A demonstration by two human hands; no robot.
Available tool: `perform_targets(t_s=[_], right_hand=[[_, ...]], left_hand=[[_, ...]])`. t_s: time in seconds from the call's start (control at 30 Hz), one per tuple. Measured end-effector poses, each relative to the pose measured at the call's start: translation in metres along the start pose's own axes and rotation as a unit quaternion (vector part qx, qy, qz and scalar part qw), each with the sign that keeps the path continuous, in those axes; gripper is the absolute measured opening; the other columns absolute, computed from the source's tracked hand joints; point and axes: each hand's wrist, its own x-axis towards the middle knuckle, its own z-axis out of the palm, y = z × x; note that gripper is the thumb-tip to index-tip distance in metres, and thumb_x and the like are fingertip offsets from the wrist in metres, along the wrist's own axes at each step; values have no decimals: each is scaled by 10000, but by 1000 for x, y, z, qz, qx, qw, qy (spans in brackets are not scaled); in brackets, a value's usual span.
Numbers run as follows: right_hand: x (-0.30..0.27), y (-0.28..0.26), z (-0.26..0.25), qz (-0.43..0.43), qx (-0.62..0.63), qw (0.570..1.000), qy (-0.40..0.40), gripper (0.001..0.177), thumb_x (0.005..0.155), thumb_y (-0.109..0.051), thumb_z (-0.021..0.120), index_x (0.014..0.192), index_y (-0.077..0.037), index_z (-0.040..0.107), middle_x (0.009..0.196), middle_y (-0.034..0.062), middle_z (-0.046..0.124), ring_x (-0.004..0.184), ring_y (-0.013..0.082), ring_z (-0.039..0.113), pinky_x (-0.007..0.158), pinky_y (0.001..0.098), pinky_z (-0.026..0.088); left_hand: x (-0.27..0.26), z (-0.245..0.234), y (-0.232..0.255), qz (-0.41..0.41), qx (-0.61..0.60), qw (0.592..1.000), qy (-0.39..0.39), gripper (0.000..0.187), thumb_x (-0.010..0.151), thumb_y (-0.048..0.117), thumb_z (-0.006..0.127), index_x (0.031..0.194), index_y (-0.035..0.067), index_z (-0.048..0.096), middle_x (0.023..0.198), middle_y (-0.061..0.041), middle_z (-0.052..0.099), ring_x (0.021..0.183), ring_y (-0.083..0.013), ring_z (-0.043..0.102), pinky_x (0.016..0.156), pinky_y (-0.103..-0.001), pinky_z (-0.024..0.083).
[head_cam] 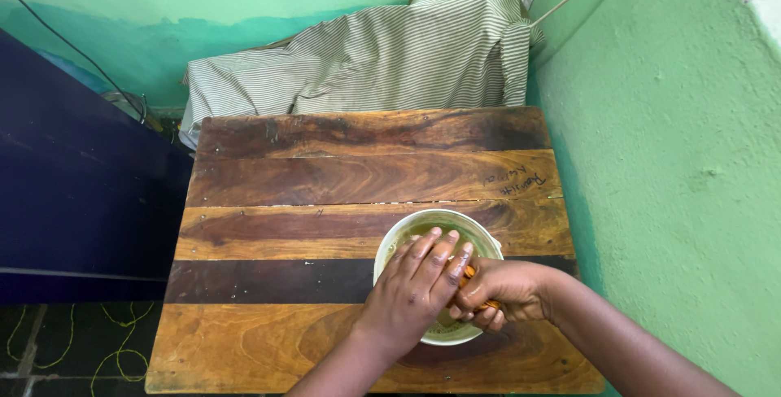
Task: The person wipes a wooden table with an orange cloth, repeatedly dipping the cloth into a bucket of liquid and wringing it out. The person scrubs the surface of the table thoroughly, covering the entire area.
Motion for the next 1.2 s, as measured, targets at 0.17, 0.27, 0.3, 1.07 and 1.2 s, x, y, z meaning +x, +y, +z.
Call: perform_targets(t_s=[0.17, 0.27, 0.3, 1.07, 1.2], right_hand=[[-4, -10, 0, 23, -82, 996, -11, 232, 805, 46, 670, 989, -53, 570, 756, 41, 651, 483, 46, 445, 405, 206, 308], [2, -14, 6, 17, -180, 983, 26, 224, 783, 21, 722, 884, -60, 540, 621, 8, 496, 447, 73, 425, 374, 250, 304], [4, -17, 5, 19, -208, 977, 46, 204, 771, -1, 725, 858, -63, 551, 601, 17, 488, 434, 84, 425, 370, 262, 313], [20, -12, 44, -132, -651, 641, 385, 268, 846, -153, 622, 1103, -77, 620, 958, 193, 734, 939, 375, 725, 821, 491, 584], [23, -5, 47, -149, -659, 619, 401, 330, 817, -179, 653, 1134, -96, 611, 921, 188, 732, 895, 368, 731, 784, 486, 586]], left_hand=[[9, 2, -13, 63, 24, 998, 8, 565, 958, 91, 613, 1513, 31, 522, 1197, -163, 649, 1127, -313, 652, 895, -396, 615], [17, 6, -11, 32, 14, 998, -58, 445, 948, 33, 614, 1391, -10, 590, 965, -138, 671, 902, -281, 713, 624, -363, 624], [19, 8, -11, 7, 4, 997, -82, 363, 923, 35, 622, 1283, -5, 599, 961, -151, 678, 873, -292, 724, 615, -378, 621], [56, 4, -11, -334, -69, 869, -359, 205, 843, 86, 689, 1043, 49, 717, 1054, -175, 746, 1000, -326, 745, 833, -457, 612], [55, 11, -13, -354, -73, 858, -364, 268, 800, 137, 735, 1059, 67, 748, 1136, -154, 713, 1073, -333, 709, 884, -462, 598]])
